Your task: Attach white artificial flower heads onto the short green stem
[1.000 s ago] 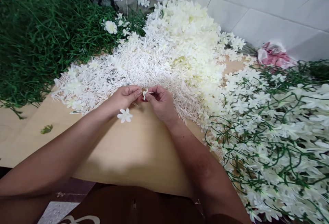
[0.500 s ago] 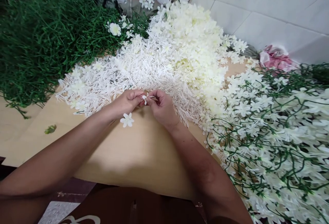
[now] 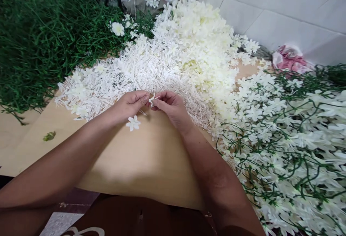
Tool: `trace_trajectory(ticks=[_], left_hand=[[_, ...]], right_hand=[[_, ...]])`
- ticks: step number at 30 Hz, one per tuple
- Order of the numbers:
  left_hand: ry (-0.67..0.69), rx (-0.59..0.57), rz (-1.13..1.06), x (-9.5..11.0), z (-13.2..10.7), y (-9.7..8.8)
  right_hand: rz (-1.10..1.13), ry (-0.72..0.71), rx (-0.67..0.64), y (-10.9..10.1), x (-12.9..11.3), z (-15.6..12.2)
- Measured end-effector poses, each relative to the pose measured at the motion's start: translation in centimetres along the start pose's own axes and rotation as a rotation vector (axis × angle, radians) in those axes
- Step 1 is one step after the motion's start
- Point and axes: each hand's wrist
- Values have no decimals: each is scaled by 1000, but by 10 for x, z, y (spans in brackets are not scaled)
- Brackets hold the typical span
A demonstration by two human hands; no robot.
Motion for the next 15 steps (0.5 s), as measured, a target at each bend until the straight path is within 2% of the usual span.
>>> trace_trajectory(ticks=[11,15], left_hand=[[108,-92,-33,4,0,2],[145,-106,3,5,-1,1]], right_hand=[[187,143,-130,0,-2,0],[199,124,-120,4,1,0]])
Point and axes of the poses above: each hand's wrist, its own z-axis towards the middle knuckle, its own y-axis out of the palm, x = y × z, and after that the axes turned 3 degrees about y, right-handed
